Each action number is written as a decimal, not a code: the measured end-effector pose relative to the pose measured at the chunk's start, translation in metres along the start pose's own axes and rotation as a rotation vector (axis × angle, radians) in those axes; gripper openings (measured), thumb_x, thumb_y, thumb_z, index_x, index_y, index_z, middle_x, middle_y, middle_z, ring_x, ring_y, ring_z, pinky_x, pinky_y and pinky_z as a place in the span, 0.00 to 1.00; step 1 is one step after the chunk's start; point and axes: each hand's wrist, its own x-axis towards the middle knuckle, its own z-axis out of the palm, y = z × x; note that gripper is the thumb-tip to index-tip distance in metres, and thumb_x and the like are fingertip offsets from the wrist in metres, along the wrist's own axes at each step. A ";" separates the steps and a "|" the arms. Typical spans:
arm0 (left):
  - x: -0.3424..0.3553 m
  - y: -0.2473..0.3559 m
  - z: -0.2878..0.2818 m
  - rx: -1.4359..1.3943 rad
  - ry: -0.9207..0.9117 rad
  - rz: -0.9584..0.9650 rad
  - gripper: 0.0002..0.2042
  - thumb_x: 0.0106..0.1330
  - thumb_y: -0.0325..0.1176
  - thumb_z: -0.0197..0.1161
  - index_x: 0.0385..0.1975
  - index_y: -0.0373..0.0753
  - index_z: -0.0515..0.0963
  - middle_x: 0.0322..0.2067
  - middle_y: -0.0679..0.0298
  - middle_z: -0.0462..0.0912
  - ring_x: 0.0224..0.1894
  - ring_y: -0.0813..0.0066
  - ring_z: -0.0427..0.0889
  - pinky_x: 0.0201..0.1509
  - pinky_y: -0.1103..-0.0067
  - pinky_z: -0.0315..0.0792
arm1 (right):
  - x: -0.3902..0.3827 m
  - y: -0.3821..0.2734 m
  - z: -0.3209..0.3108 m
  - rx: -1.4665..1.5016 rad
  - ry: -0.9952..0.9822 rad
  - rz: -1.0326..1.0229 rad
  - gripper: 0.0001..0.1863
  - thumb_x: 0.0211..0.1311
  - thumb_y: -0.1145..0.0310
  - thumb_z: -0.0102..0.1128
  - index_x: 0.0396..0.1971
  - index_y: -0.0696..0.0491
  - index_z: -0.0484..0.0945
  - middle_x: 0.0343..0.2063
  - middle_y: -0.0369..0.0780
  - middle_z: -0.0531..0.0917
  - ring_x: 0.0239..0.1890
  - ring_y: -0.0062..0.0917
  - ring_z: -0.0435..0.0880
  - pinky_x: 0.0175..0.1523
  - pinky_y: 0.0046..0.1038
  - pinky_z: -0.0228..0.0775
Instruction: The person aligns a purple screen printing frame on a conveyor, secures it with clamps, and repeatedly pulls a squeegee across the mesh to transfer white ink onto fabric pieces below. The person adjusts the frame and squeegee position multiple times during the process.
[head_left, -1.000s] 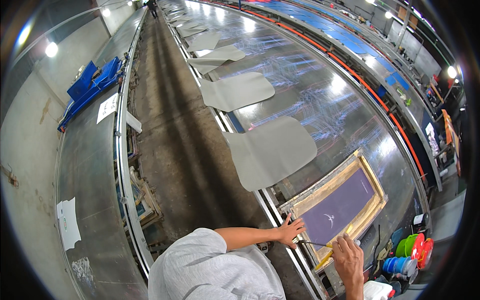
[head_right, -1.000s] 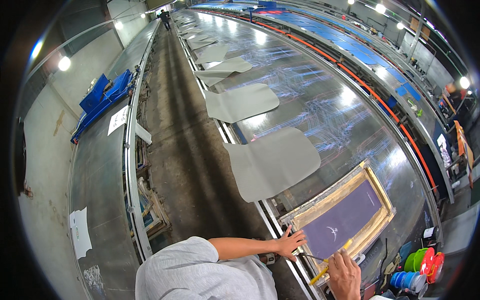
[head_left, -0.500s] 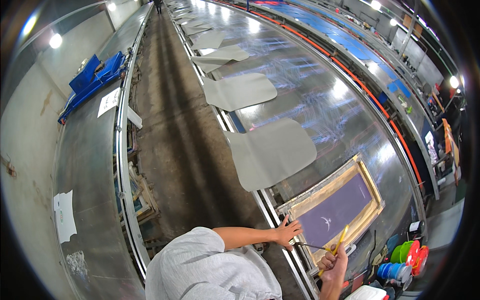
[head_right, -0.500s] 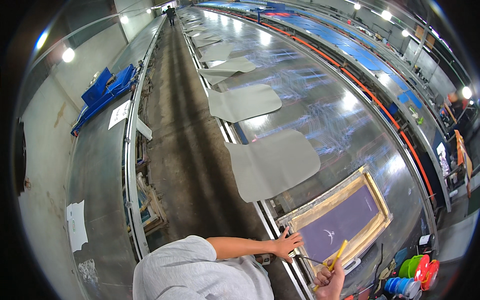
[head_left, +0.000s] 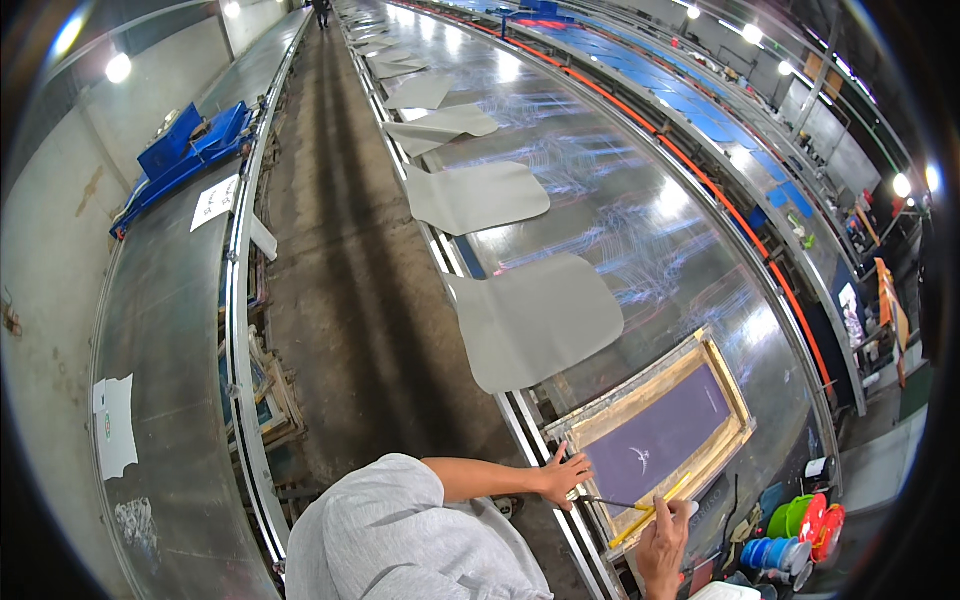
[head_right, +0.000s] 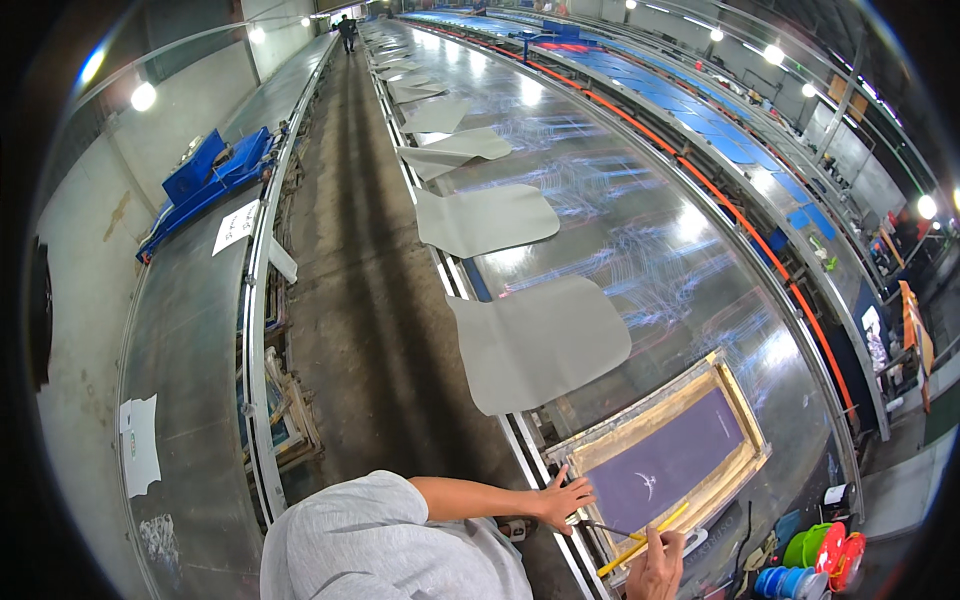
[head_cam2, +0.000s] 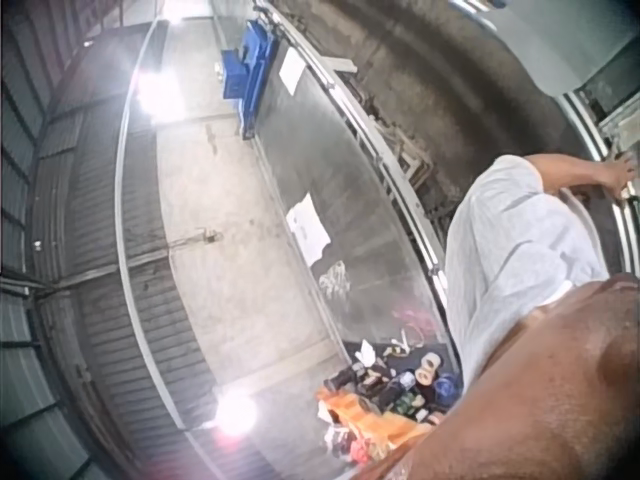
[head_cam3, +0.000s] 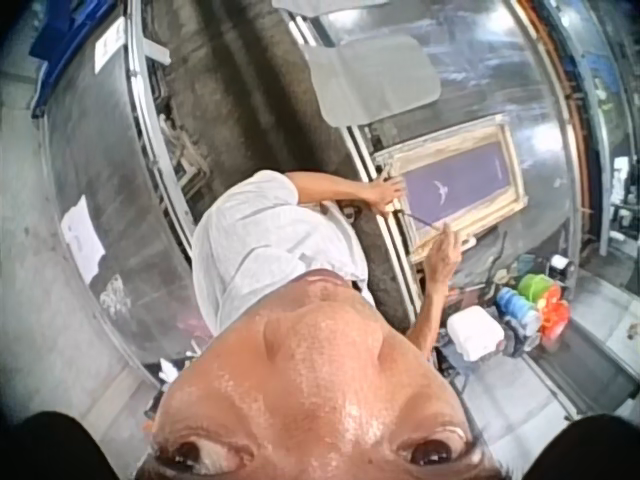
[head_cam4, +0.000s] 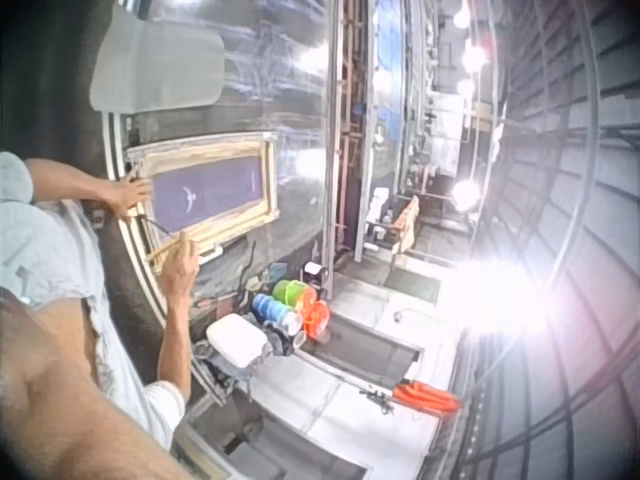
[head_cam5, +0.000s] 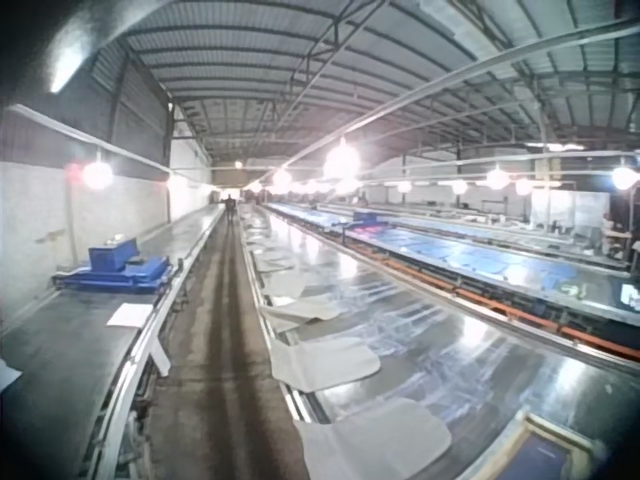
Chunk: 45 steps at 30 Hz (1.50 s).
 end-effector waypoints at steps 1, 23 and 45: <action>0.000 -0.001 0.000 0.005 -0.009 -0.007 0.53 0.51 0.57 0.75 0.76 0.41 0.56 0.75 0.52 0.55 0.81 0.52 0.41 0.73 0.31 0.25 | 0.014 -0.016 -0.017 -0.126 -0.061 -0.128 0.23 0.46 0.76 0.69 0.47 0.60 0.81 0.47 0.52 0.74 0.49 0.51 0.77 0.56 0.48 0.70; -0.012 0.007 -0.017 -0.016 -0.027 0.006 0.53 0.50 0.56 0.76 0.74 0.39 0.58 0.74 0.50 0.55 0.80 0.50 0.44 0.73 0.29 0.28 | 0.038 -0.004 0.002 0.734 -0.334 0.801 0.12 0.68 0.67 0.65 0.33 0.63 0.85 0.13 0.37 0.77 0.11 0.14 0.66 0.16 0.20 0.51; 0.053 0.157 -0.190 -0.745 0.493 0.154 0.23 0.70 0.47 0.63 0.52 0.31 0.81 0.56 0.50 0.83 0.61 0.53 0.79 0.65 0.66 0.72 | 0.008 0.010 0.028 0.891 -0.262 0.645 0.10 0.69 0.73 0.58 0.44 0.63 0.81 0.40 0.39 0.85 0.42 0.22 0.79 0.50 0.26 0.72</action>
